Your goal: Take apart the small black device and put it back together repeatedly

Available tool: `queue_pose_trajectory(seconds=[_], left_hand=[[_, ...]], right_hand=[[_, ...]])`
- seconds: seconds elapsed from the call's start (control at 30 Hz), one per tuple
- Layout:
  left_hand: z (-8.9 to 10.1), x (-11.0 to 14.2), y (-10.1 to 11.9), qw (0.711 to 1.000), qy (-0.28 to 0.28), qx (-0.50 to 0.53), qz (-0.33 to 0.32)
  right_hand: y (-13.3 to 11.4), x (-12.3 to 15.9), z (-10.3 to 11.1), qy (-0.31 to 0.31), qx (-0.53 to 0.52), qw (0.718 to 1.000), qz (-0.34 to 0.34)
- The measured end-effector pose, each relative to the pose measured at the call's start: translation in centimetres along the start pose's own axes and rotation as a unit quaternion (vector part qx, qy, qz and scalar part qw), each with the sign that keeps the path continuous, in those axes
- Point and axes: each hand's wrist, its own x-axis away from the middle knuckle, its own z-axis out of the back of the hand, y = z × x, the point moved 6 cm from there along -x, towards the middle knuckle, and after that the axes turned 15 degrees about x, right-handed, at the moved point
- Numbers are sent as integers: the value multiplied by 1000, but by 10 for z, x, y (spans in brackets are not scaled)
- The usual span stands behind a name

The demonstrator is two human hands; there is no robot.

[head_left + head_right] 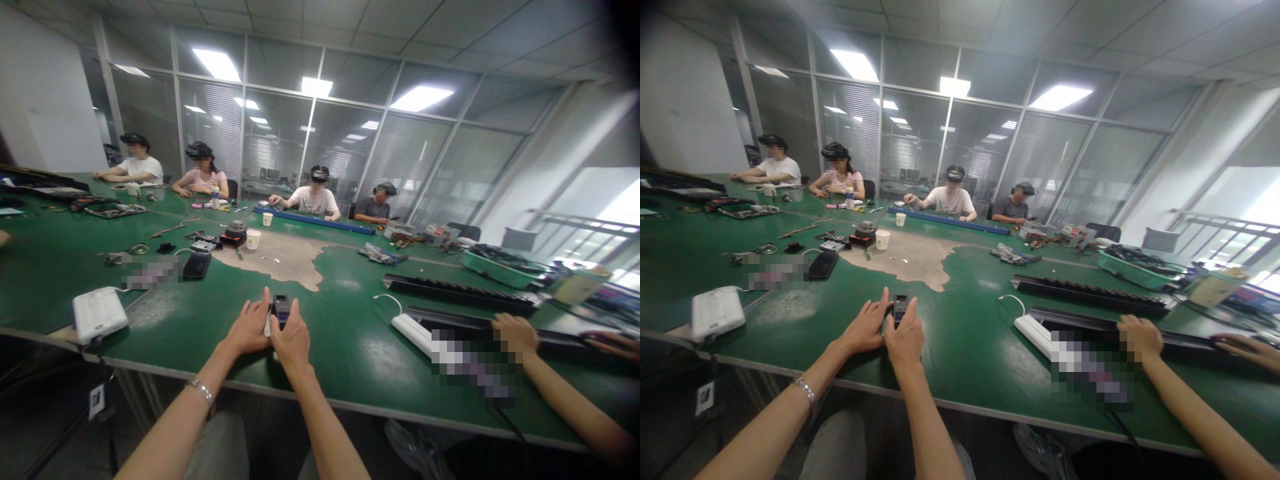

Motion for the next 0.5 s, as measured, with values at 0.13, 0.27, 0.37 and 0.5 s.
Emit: queue_pose_trajectory(seconds=[0.13,0.27,0.37,0.5], left_hand=[[0,0,-1,1000,4,5,-9],[-1,-2,-4,1000,7,8,-17],[-2,-3,-4,1000,3,7,-12],[-1,-4,-1,1000,-1,11,-7]], right_hand=[[-3,-8,8,-30,9,999,-10],[-5,-19,23,-7,-18,1000,-19],[1,-28,35,38,-68,997,-17],[27,-31,39,82,-108,991,-19]])
